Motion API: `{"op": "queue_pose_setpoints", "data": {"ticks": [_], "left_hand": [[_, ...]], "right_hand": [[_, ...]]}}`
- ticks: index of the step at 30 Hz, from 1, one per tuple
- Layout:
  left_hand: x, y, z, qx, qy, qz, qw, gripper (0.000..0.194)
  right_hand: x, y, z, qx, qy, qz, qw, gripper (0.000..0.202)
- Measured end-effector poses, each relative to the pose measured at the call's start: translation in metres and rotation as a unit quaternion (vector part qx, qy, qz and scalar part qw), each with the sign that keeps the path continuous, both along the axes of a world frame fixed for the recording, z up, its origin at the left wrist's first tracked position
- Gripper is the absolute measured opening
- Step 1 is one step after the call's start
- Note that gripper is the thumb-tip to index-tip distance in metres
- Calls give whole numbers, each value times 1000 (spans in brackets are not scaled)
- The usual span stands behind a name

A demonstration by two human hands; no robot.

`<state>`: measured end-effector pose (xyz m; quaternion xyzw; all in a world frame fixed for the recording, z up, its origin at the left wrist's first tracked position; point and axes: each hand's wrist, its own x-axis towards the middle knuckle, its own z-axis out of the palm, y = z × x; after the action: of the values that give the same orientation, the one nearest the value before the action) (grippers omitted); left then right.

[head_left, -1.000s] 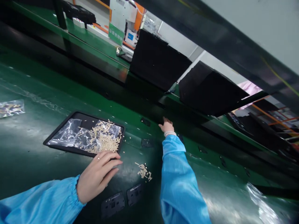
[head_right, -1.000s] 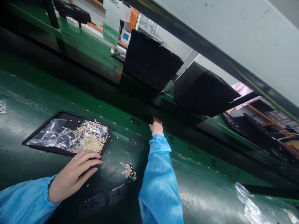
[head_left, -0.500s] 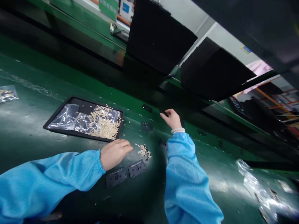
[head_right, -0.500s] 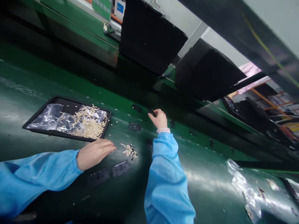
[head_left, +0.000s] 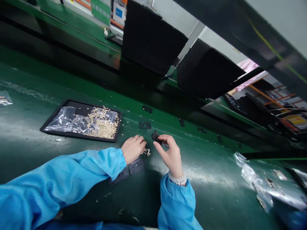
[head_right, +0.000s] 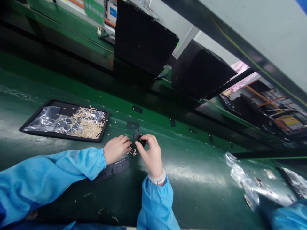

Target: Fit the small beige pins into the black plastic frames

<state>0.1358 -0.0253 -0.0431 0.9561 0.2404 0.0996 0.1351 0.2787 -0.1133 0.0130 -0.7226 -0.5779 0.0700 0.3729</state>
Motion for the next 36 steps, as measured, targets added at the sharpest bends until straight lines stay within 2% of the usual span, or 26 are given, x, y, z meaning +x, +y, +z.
{"op": "queue_pose_setpoints", "data": {"ticks": [3, 5, 10, 15, 18, 23, 26, 28, 30, 33, 35, 36], "left_hand": [[11, -1, -3, -11, -14, -6, 1000, 14], [10, 4, -6, -26, -26, 6, 999, 14], [-20, 23, 0, -85, -69, 48, 993, 22], [-47, 29, 12, -170, -141, 89, 971, 24], [-56, 30, 15, -232, -179, 117, 949, 26], [-69, 31, 18, -353, -205, 137, 903, 31], [-77, 29, 25, -448, -239, 167, 845, 33], [-82, 26, 31, -505, -280, 198, 792, 31], [-85, 23, 34, -528, -312, 222, 758, 29], [-90, 21, 35, -546, -325, 236, 736, 32], [-92, 21, 33, -546, -325, 241, 734, 34], [-93, 22, 31, -541, -327, 245, 735, 34]], "right_hand": [[-6, -7, -6, 16, 33, -17, 999, 13], [-9, -11, -9, 18, 45, -16, 999, 13], [-11, -13, -17, 4, 63, -8, 998, 14], [-20, -4, -20, -25, 36, 21, 999, 13], [-25, 7, -22, -38, -19, 39, 998, 13], [-17, 33, -39, -89, -115, 27, 989, 10], [-18, 42, -41, -89, -122, 15, 988, 10], [-29, 41, -34, -67, -80, 32, 994, 12], [-47, 37, -23, -50, 38, 78, 995, 14], [-77, 32, -12, -77, 242, 145, 956, 17], [-91, 31, -12, -100, 298, 155, 937, 15], [-95, 32, -14, -105, 300, 151, 936, 13]]}}
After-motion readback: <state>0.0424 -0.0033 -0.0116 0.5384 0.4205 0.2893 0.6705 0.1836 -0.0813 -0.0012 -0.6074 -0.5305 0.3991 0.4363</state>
